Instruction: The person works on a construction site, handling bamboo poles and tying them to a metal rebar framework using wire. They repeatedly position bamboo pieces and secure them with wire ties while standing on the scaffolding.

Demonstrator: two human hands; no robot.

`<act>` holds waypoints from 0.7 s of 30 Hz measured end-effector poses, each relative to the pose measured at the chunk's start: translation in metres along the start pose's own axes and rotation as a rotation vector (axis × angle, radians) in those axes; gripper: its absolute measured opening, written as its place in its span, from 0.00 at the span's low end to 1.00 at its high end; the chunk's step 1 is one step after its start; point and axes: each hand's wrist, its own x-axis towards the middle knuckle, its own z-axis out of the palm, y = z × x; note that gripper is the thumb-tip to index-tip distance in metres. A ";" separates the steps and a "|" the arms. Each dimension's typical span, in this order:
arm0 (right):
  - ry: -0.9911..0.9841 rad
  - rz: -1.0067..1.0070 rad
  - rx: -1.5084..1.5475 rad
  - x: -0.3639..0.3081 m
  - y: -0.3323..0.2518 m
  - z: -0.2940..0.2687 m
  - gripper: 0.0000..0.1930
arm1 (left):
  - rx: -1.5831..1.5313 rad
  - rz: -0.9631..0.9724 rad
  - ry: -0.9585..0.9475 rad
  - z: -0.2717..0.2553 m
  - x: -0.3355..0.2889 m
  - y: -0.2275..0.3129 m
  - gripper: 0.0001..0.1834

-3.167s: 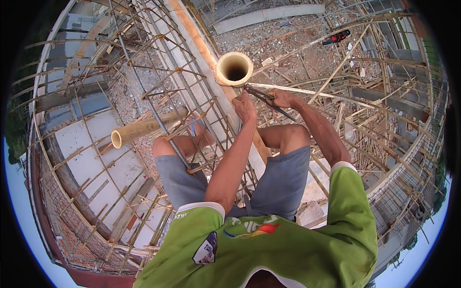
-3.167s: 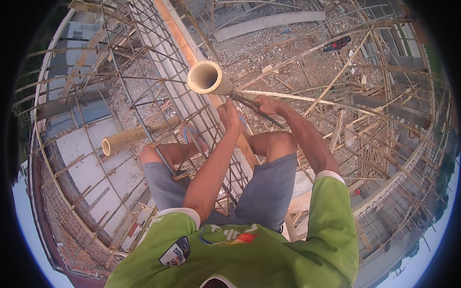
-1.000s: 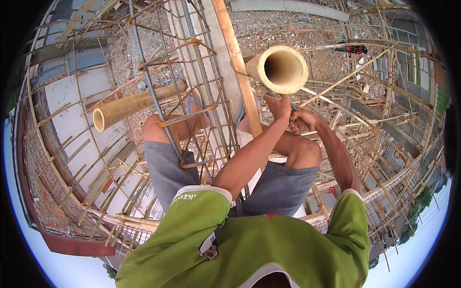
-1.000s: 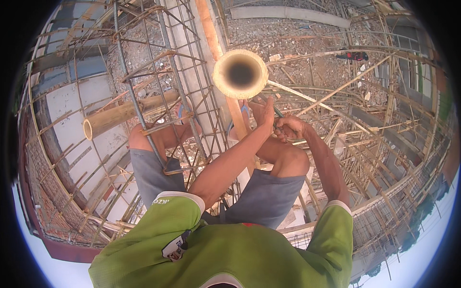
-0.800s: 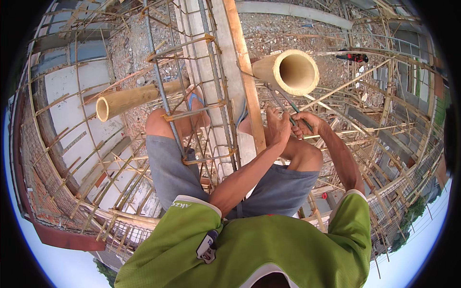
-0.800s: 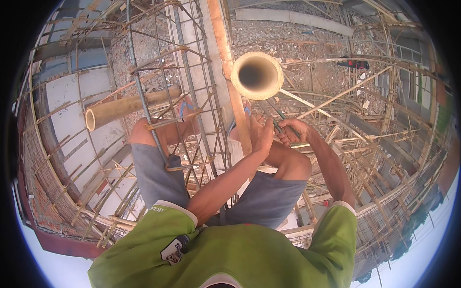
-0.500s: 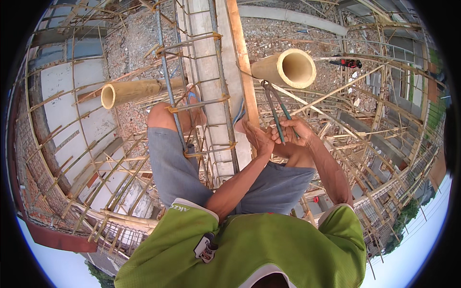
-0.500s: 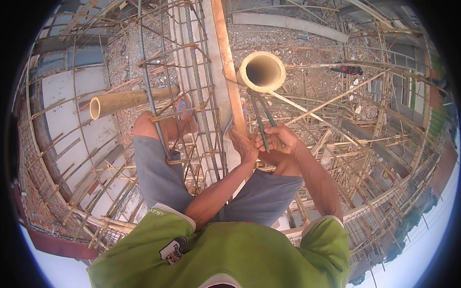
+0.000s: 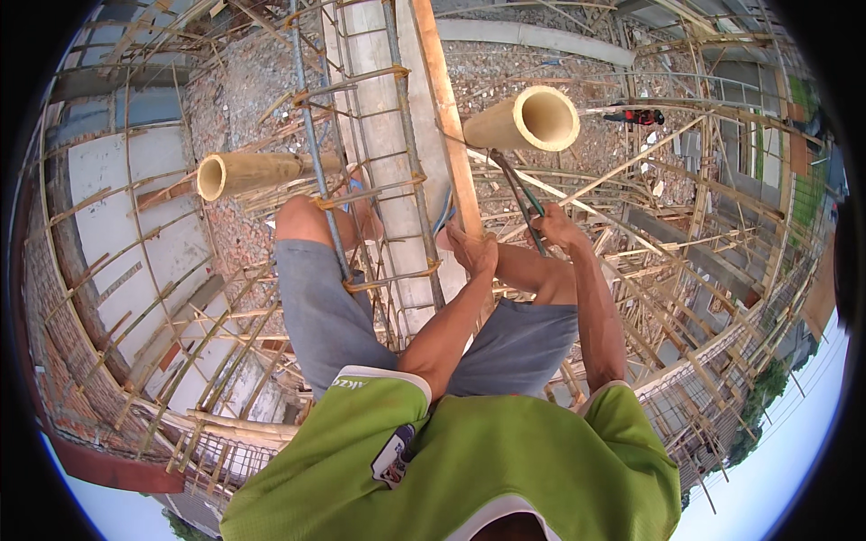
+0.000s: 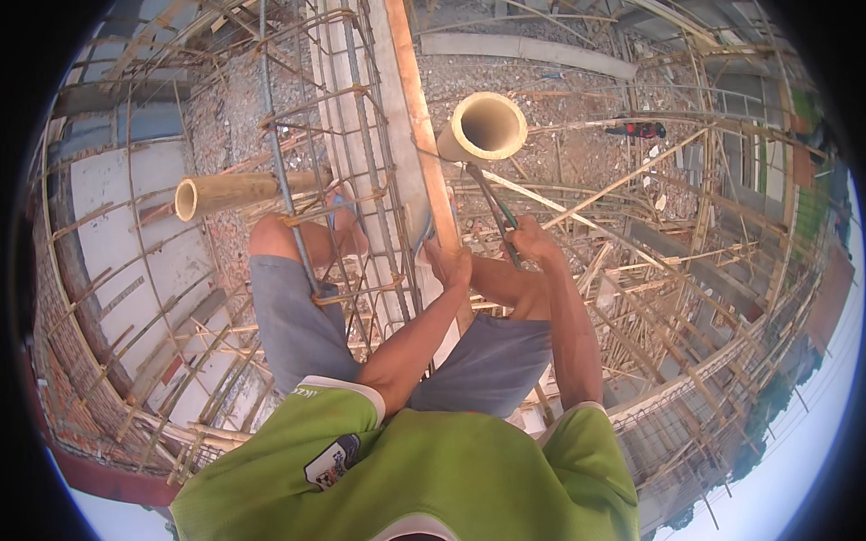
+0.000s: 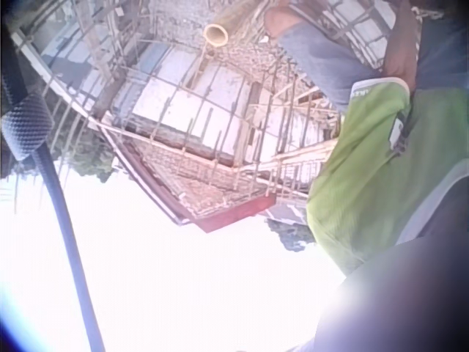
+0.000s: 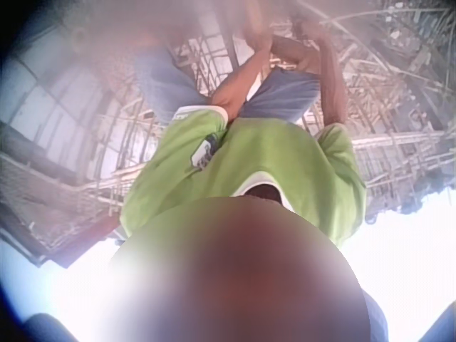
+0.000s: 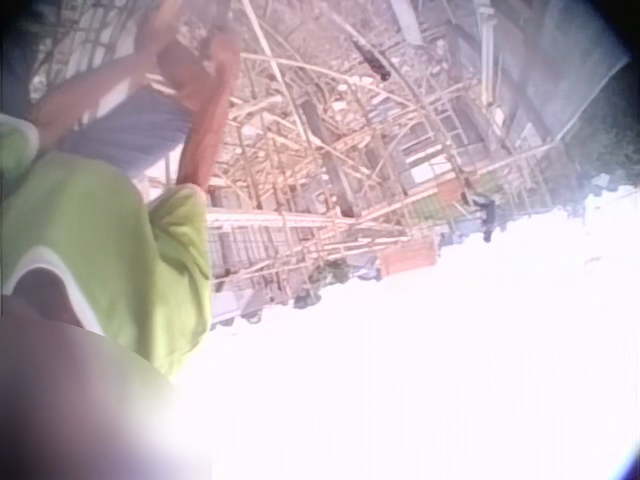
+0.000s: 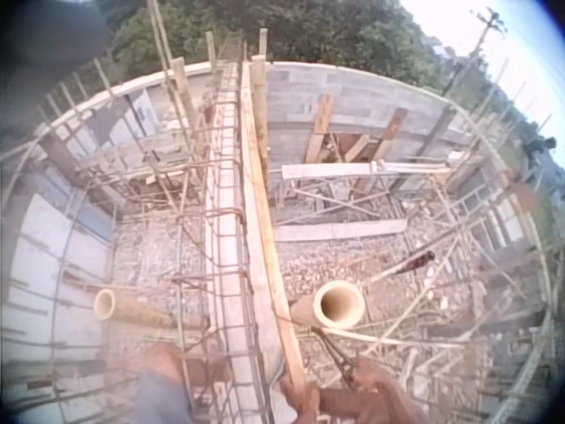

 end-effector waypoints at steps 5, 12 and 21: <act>-0.186 0.029 -0.050 -0.012 -0.031 -0.059 0.20 | -0.240 0.376 0.121 -0.020 0.028 0.065 0.41; -0.230 -0.031 -0.268 0.007 -0.047 -0.090 0.19 | -0.332 0.259 0.386 -0.003 0.115 0.141 0.28; -0.248 0.102 -0.141 -0.001 0.042 -0.144 0.25 | -0.358 -0.258 -0.062 -0.010 0.181 0.173 0.33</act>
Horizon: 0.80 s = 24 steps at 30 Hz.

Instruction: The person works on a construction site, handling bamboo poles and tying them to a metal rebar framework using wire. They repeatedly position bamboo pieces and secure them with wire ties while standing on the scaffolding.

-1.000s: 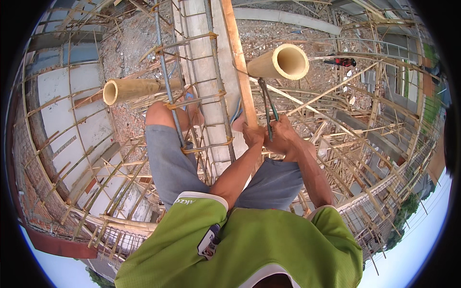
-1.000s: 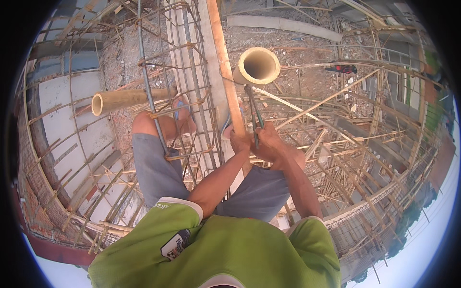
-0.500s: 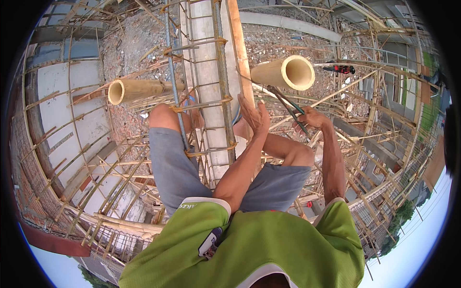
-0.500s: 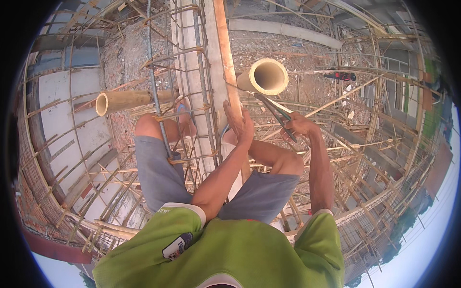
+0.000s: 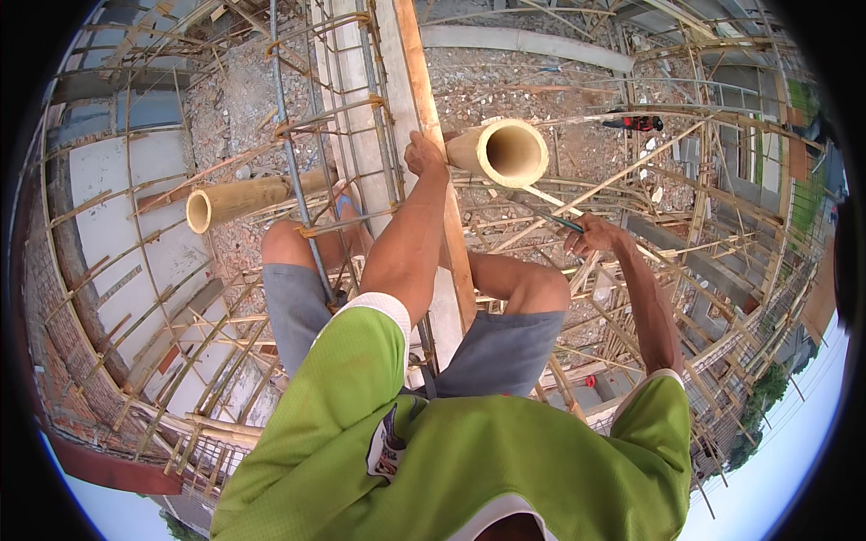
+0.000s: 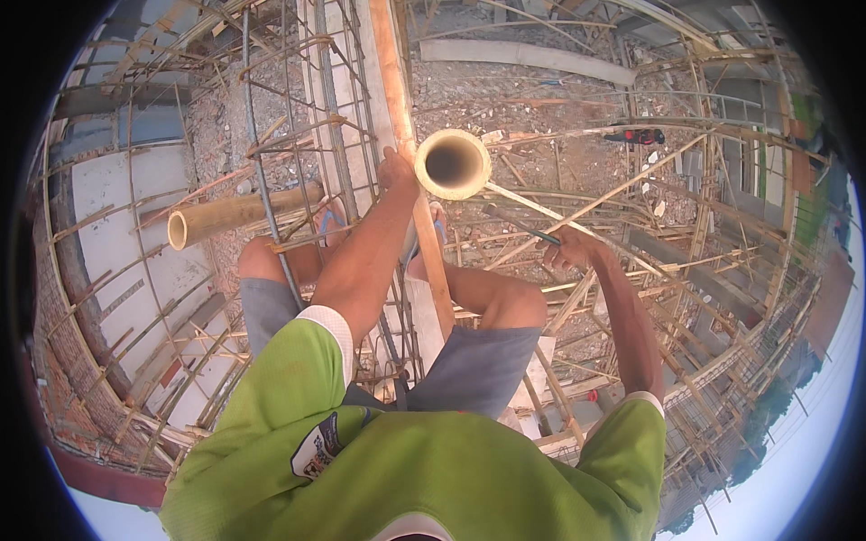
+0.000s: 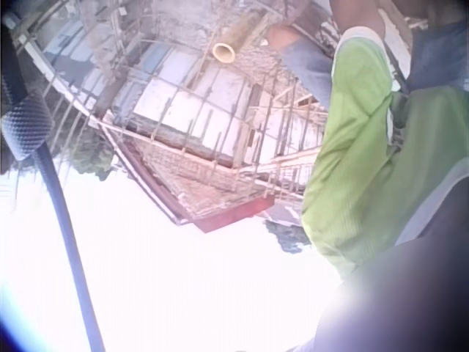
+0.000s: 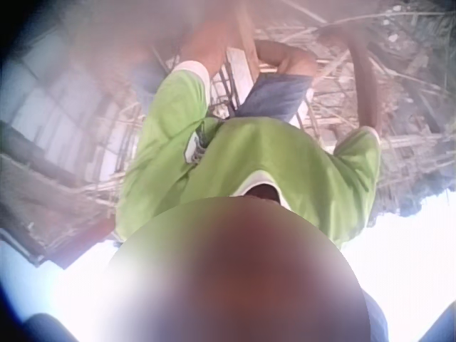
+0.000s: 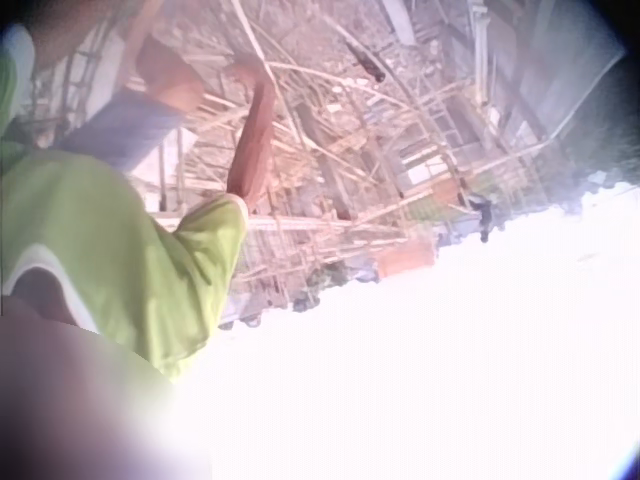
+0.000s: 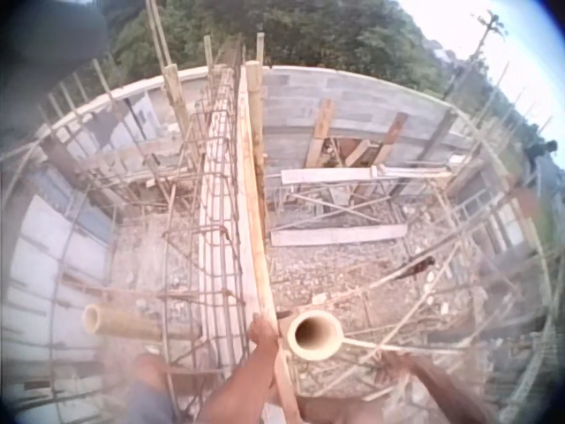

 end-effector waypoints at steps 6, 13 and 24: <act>0.262 -0.331 0.480 0.007 0.068 0.067 0.25 | -0.253 -0.363 0.038 0.023 0.038 -0.021 0.26; 0.404 -0.665 0.750 0.058 -0.001 0.108 0.26 | -0.616 -0.281 -0.250 -0.021 0.061 -0.049 0.22; 0.832 -1.049 0.364 0.049 -0.025 0.087 0.23 | -0.484 -0.230 -0.275 -0.089 0.001 -0.049 0.23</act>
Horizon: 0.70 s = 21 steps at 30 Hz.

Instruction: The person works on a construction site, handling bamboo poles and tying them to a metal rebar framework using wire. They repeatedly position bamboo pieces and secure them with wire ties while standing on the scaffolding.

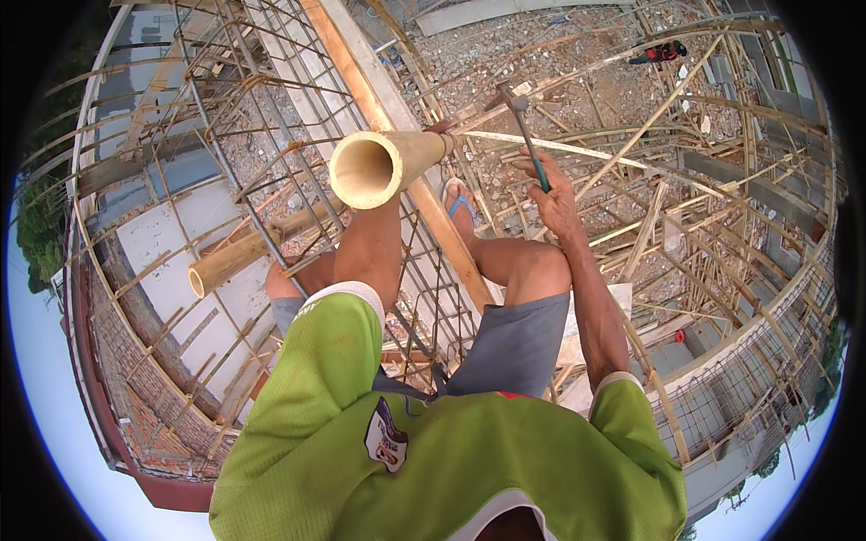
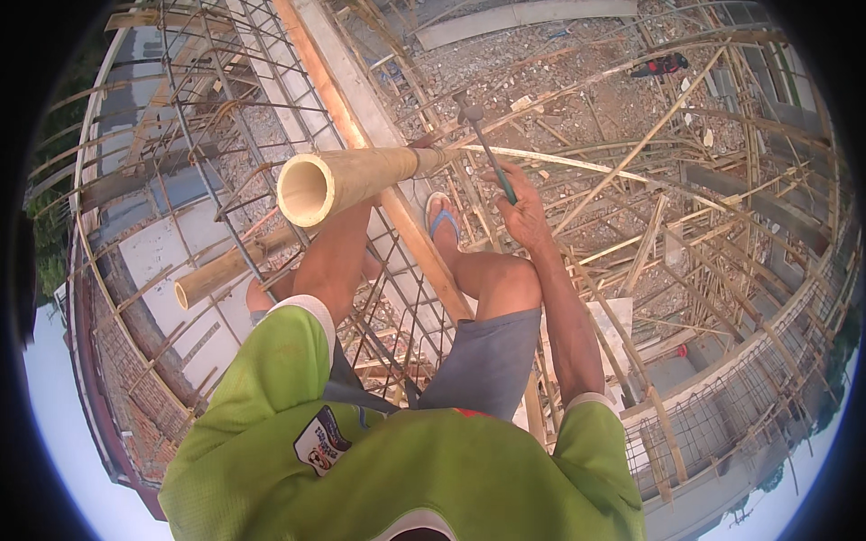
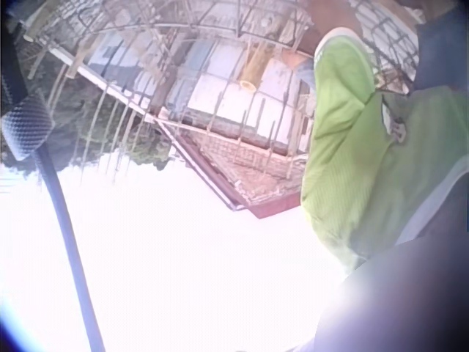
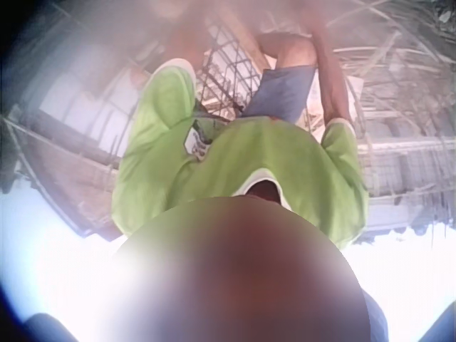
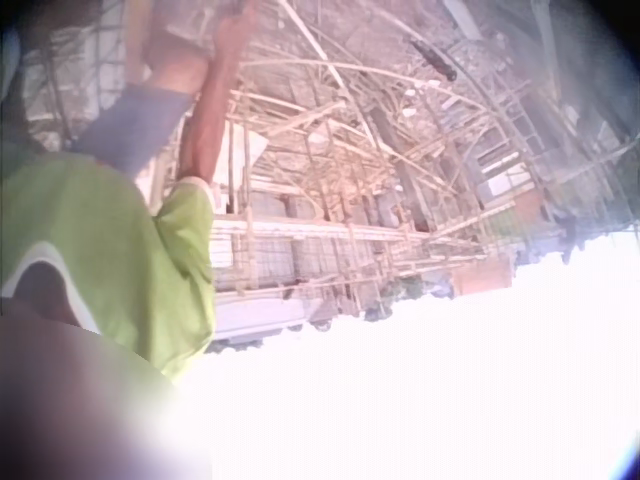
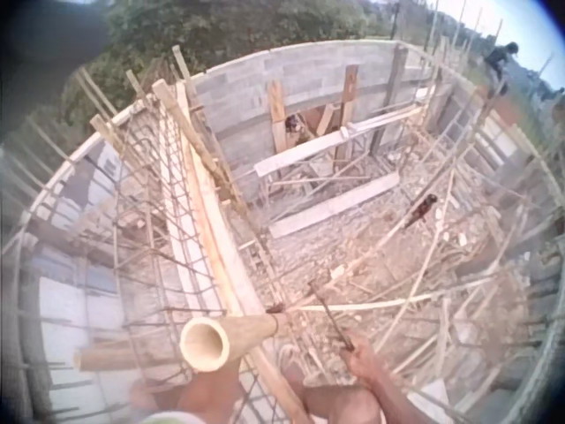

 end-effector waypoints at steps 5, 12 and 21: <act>0.248 -0.254 -0.112 0.004 -0.032 0.000 0.19 | 0.027 0.008 -0.001 -0.003 -0.008 0.001 0.24; 0.585 -0.620 0.203 0.028 -0.123 0.013 0.18 | 0.043 0.008 -0.017 0.014 -0.005 -0.004 0.25; 0.327 -0.297 0.173 0.035 -0.151 0.001 0.19 | 0.006 0.068 0.027 0.045 0.047 -0.021 0.26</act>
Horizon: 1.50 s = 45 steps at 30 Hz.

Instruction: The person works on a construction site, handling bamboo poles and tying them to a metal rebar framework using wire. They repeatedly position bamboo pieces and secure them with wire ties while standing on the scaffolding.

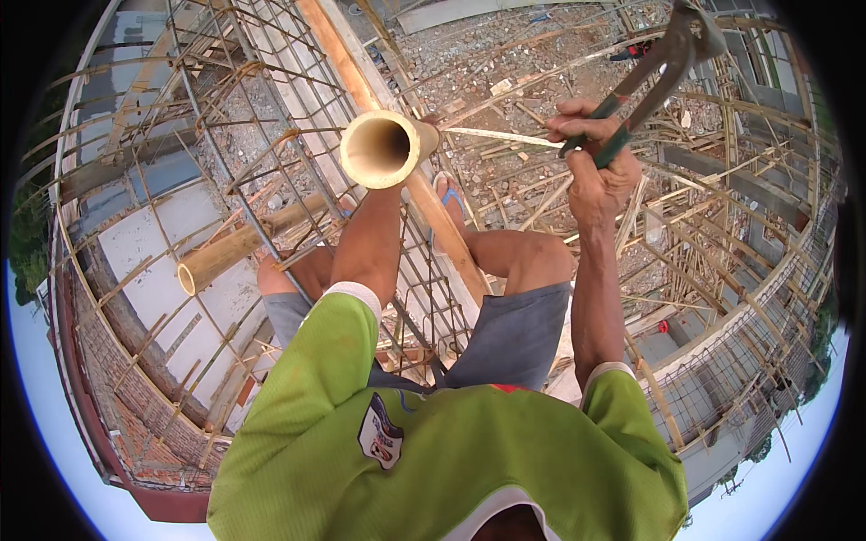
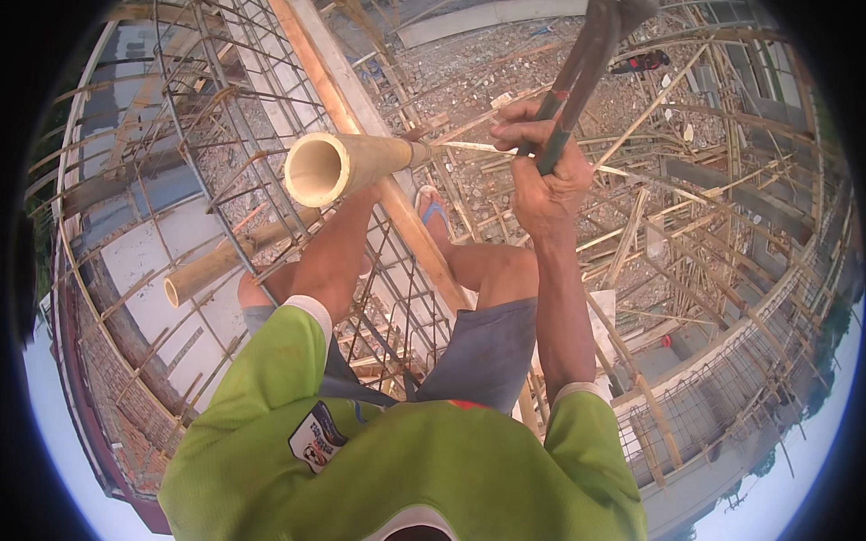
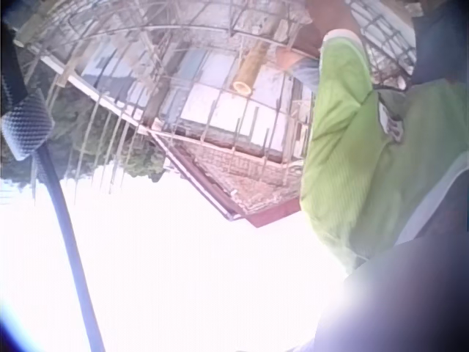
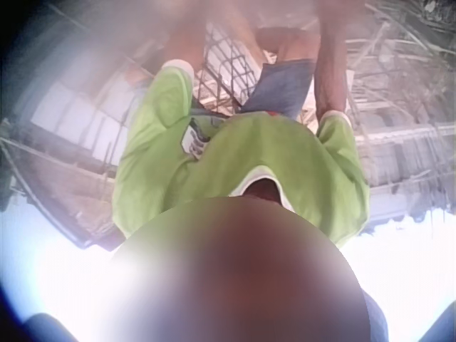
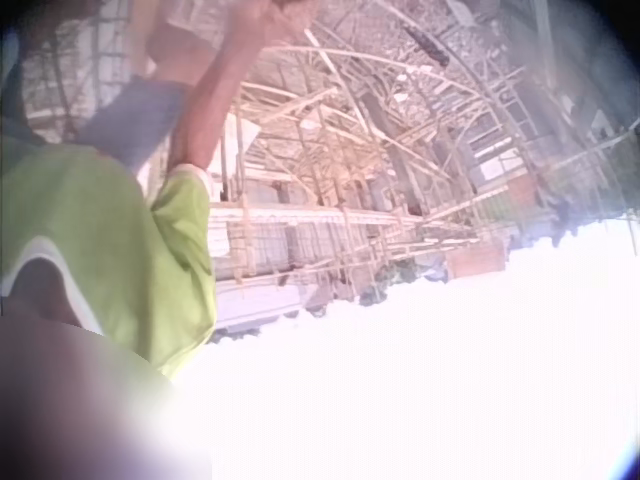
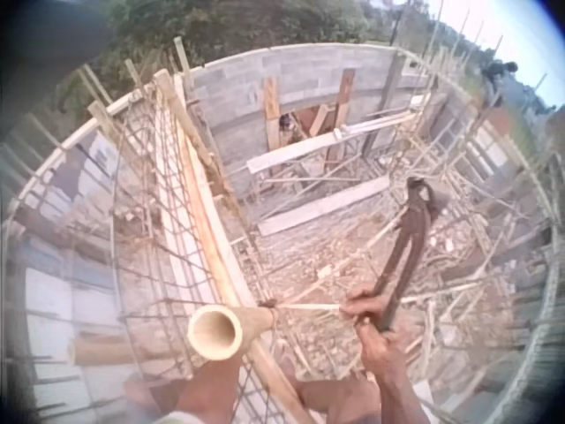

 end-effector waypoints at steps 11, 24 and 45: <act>-1.012 0.078 -1.282 -0.086 0.093 -0.029 0.12 | 0.017 -0.014 -0.018 0.024 0.005 0.000 0.28; -0.991 -0.210 -1.596 -0.083 0.108 -0.001 0.23 | 0.027 -0.020 -0.034 0.034 0.012 -0.004 0.30; -1.049 0.193 -1.077 -0.083 0.171 -0.052 0.11 | 0.052 -0.091 -0.109 -0.029 -0.055 0.011 0.34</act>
